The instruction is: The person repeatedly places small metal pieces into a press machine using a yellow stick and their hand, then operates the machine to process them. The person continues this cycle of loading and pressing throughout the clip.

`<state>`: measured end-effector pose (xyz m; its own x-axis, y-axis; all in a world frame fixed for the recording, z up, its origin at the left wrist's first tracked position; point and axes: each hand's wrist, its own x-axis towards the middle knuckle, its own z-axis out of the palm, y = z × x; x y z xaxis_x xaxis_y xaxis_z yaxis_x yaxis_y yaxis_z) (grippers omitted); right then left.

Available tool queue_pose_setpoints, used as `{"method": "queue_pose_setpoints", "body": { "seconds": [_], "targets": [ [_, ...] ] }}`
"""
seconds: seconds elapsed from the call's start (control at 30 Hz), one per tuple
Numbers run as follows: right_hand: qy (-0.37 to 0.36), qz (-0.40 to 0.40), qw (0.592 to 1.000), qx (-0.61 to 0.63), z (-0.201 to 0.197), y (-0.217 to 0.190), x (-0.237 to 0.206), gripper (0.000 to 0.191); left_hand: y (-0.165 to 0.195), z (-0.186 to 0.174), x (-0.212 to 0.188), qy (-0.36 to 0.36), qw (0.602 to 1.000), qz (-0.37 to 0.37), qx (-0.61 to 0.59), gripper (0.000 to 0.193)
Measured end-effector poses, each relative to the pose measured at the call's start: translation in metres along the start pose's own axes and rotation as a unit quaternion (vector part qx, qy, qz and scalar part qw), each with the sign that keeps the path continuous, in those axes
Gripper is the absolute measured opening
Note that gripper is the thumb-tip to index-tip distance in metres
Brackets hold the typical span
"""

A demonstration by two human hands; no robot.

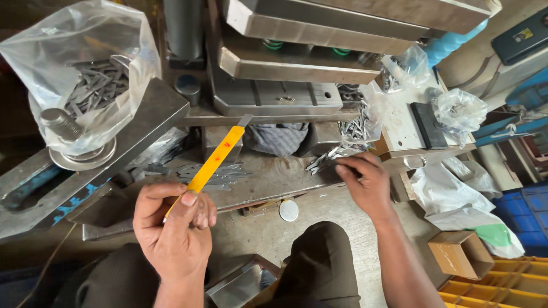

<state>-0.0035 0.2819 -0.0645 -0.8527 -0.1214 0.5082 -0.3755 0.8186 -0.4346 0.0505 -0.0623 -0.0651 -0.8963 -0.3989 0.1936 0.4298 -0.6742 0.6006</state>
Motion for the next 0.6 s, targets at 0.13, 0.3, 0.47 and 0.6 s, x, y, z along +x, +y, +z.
{"method": "queue_pose_setpoints", "body": {
  "seconds": [0.13, 0.3, 0.47, 0.6],
  "targets": [
    [-0.041, -0.013, 0.999, -0.020, 0.001, -0.008, 0.010, 0.019, -0.004, -0.001, 0.002, -0.017, 1.000, -0.001, -0.011, 0.010],
    [-0.040, -0.033, 0.998, -0.028, 0.003, -0.015, 0.015, 0.019, -0.005, -0.002, 0.003, -0.012, 1.000, 0.001, 0.002, 0.009],
    [-0.058, -0.019, 0.998, -0.030, 0.003, -0.016, 0.015, 0.018, -0.007, 0.000, 0.004, -0.011, 1.000, -0.015, -0.004, 0.008],
    [-0.084, -0.053, 0.994, -0.038, 0.000, -0.020, 0.019, 0.014, -0.007, 0.002, 0.005, -0.010, 1.000, -0.015, 0.000, 0.009]
  ]
}}
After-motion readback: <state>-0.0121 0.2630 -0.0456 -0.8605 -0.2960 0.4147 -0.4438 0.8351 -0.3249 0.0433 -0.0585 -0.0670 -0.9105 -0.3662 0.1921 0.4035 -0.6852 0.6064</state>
